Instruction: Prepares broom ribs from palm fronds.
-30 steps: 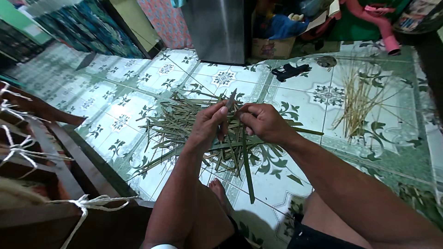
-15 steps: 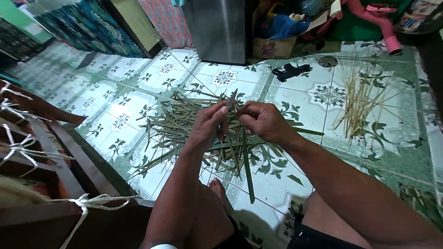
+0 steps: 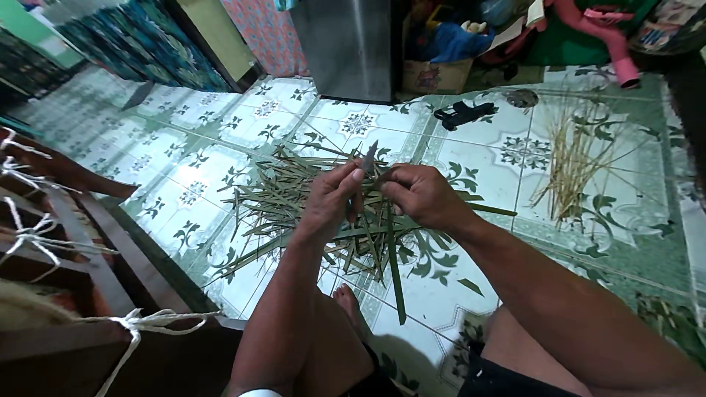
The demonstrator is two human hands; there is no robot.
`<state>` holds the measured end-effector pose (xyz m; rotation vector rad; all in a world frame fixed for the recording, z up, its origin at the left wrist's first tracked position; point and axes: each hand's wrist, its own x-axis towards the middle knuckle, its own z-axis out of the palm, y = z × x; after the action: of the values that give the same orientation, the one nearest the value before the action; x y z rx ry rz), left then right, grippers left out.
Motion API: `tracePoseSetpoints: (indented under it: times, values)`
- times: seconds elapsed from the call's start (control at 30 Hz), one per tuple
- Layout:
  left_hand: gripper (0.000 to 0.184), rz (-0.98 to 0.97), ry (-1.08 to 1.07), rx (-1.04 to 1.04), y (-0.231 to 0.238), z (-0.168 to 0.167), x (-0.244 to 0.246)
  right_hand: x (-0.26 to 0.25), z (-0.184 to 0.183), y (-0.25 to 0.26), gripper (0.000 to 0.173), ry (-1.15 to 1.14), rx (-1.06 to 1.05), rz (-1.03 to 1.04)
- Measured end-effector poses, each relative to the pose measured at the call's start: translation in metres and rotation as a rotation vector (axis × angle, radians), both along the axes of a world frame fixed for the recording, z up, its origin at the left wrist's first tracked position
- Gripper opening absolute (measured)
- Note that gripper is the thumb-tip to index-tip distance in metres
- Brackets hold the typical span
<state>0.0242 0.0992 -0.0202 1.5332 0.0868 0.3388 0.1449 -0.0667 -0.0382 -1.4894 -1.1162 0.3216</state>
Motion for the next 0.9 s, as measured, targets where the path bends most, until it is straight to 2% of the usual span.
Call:
tracePoseSetpoints:
  times: [0.17,0.33,0.9]
  values:
    - [0.036,0.07,-0.007,0.006,0.006,0.003,-0.004,0.001,-0.002,0.001,0.019,-0.016,0.022,0.01]
    - [0.033,0.032,0.015,0.041,0.001,0.003,-0.002,0.001,-0.002,0.002,0.019,-0.021,0.005,0.009]
    - [0.035,0.112,-0.042,0.035,0.009,0.004,-0.004,0.001,-0.001,0.002,0.019,-0.024,0.001,0.032]
